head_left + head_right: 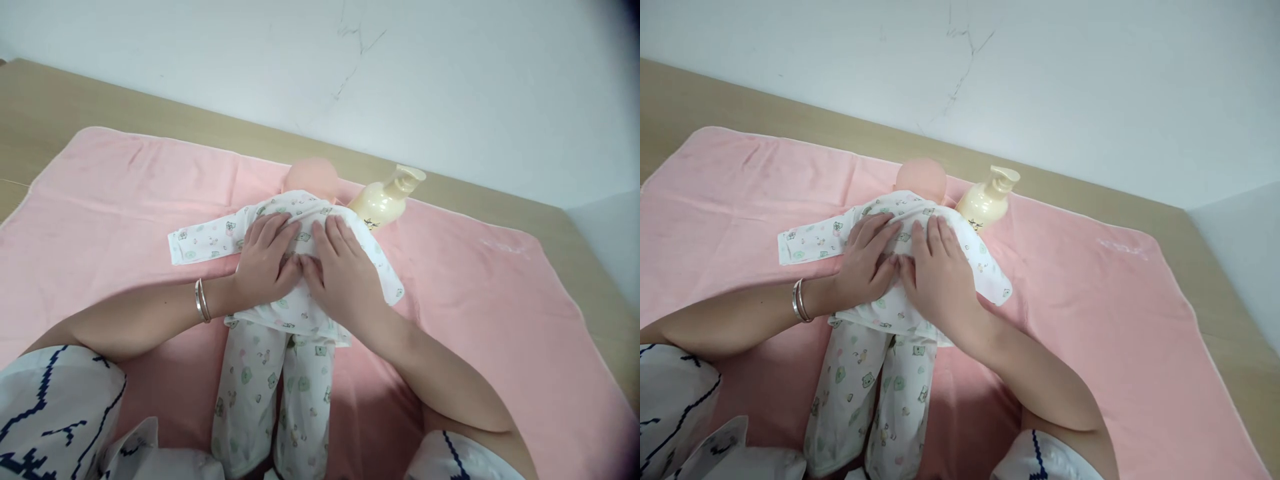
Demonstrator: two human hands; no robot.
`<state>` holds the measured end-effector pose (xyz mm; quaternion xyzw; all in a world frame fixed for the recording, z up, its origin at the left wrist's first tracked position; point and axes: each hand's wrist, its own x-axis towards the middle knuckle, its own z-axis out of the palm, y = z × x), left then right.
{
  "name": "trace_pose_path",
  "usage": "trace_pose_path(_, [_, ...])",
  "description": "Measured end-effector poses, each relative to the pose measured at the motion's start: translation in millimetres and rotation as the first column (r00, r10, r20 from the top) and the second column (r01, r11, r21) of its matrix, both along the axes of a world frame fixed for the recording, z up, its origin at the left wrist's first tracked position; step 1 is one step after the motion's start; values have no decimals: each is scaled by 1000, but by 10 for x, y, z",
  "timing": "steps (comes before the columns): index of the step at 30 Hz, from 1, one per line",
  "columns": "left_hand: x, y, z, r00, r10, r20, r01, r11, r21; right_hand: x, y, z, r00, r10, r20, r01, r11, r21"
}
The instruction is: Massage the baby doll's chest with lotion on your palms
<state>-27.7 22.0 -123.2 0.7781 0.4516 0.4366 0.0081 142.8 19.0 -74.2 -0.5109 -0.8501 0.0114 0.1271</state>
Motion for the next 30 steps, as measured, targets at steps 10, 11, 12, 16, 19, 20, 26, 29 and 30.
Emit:
trace_pose_path(10, [60, 9, -54, 998, -4, -69, -3, 995, -101, 18, 146, -112, 998, 39, -44, -42, 997, -68])
trace_pose_path(11, [53, 9, -58, 998, -10, -64, 7, 998, -54, 7, 102, -111, 998, 42, -38, -44, 997, -59])
trace_pose_path(12, [42, 10, -63, 998, -23, -54, 24, 1000, 8, -8, 36, -105, 999, 44, -28, -45, 998, -46])
trace_pose_path(16, [-13, 8, -80, 996, -87, -2, 85, 963, 256, -83, -324, -64, 999, 29, 31, -30, 998, 56])
trace_pose_path(19, [-27, 2, -79, 997, -81, 13, 76, 970, 230, -99, -423, -47, 999, 21, 47, -25, 995, 93])
trace_pose_path(20, [-24, 0, -76, 997, -73, 13, 69, 981, 180, -87, -383, -49, 999, 23, 41, -26, 996, 83])
trace_pose_path(26, [28, 11, -67, 1000, -11, 3, 11, 995, -97, 53, 174, -84, 995, 89, -35, -91, 994, -63])
trace_pose_path(29, [27, 20, -75, 998, -58, 16, 58, 997, 41, 34, 119, -65, 998, 65, -13, -66, 997, -41])
trace_pose_path(30, [23, 19, -75, 997, -76, 27, 73, 992, 107, 11, 29, -54, 999, 50, 5, -50, 999, -11])
